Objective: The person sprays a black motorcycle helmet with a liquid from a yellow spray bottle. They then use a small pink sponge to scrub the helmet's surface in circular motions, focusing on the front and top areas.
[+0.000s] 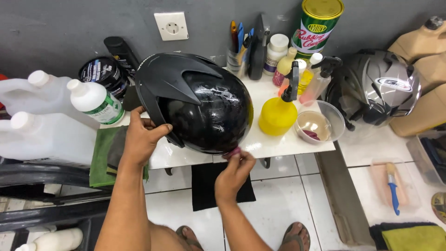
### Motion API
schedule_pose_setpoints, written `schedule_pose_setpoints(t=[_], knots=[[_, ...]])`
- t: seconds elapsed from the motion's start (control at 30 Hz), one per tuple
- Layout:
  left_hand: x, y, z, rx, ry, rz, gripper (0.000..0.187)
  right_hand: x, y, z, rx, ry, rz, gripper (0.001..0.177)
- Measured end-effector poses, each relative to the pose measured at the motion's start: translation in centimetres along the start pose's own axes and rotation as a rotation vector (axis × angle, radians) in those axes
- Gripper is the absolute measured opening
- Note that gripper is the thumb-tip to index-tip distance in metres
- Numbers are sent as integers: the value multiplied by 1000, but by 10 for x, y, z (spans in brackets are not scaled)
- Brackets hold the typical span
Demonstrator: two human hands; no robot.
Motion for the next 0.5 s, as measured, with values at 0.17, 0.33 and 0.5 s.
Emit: schedule_pose_setpoints(t=[0.17,0.33,0.5], knots=[[-1,-3,-21,-59,-12,23,93,24,6,29,-68,-22,-138,12],[-2,-6,-15,-30,72,73,96,32,9,39,29,123,-77,17],[3,-3,6,-22,107,14,94,22,6,13,21,-64,-118,13]])
Point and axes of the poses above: each hand's wrist, its own x-axis away from the middle knuckle, its own y-axis out of the palm, z = x × y, the point moved 8 cm from there along -x, towards the middle knuckle, and after that the axes turned 2 degrees about -y, right-handed, at the moved point
